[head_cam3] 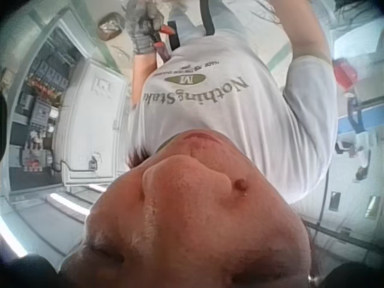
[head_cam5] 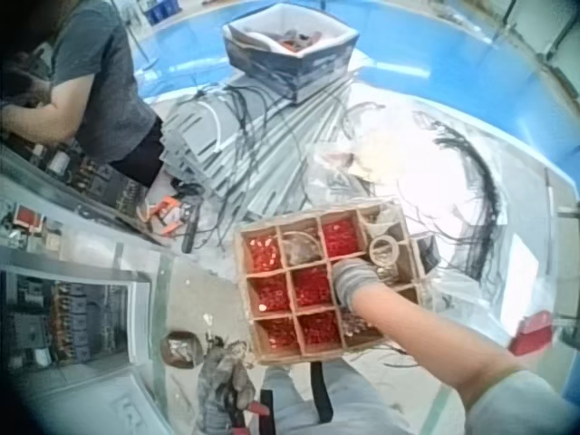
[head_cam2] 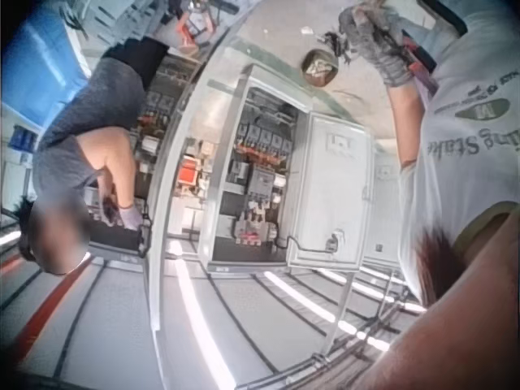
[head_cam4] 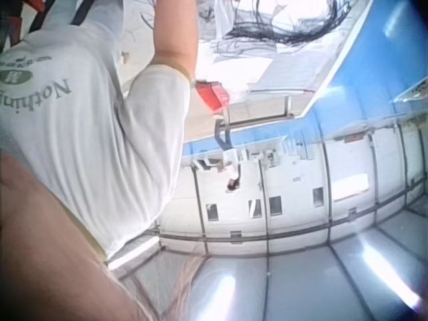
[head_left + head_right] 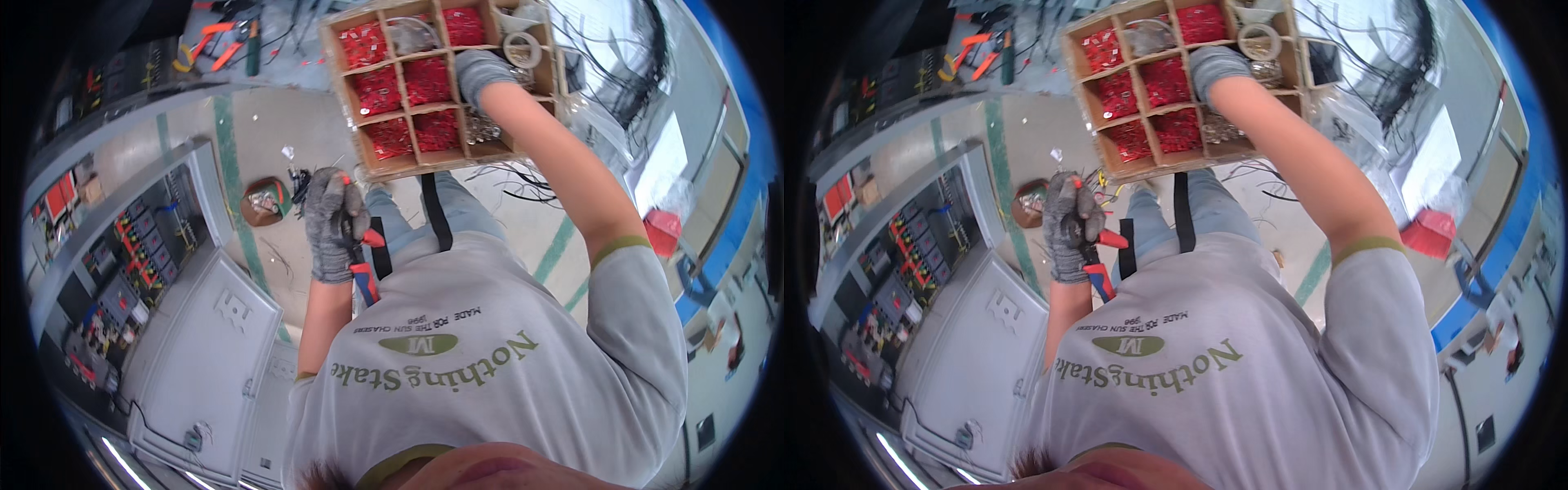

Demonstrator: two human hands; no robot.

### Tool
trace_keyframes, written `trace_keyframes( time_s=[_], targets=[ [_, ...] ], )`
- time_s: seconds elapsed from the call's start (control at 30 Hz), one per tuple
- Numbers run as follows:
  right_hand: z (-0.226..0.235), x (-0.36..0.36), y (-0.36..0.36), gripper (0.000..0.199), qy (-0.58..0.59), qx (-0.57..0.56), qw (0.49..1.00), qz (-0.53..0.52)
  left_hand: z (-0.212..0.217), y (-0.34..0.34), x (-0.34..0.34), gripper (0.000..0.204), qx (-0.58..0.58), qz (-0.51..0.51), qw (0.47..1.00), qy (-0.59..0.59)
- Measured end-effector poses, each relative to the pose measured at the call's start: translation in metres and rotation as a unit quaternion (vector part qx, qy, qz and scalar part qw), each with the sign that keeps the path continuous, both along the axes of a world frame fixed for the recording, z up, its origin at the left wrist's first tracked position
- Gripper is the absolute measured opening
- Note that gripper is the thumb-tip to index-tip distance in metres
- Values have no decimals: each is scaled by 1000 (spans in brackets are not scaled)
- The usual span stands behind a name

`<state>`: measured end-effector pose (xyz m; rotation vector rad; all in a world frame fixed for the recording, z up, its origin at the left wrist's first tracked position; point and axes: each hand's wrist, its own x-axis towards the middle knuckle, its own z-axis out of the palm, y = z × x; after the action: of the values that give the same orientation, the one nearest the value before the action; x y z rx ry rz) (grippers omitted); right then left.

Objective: The person strips wire ends, attaches red connectors, and secures wires into a terminal block inside an electrical cabinet. They use wire strippers and a screwdriver to crimp and tighten connections, then organize the wires within the panel.

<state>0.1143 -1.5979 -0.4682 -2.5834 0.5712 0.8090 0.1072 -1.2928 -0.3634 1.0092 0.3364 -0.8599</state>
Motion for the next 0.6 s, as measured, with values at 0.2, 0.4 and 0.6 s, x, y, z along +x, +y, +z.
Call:
trace_keyframes(
  time_s=[0.2, 0.4, 0.6],
  targets=[
    [6, -2, -4, 23, 75, -38, 993, 80, 2, 2, 8, 11, 10, -14, 1000, -5],
    [54, -2, -1, 23, 31, -18, 996, 86, 12, 0, 16, 11, 50, -4, 999, -4],
    [67, -62, -24, 18, -202, 390, 858, -264, 2, -1, 13, 14, 27, -30, 999, -27]
  ],
)
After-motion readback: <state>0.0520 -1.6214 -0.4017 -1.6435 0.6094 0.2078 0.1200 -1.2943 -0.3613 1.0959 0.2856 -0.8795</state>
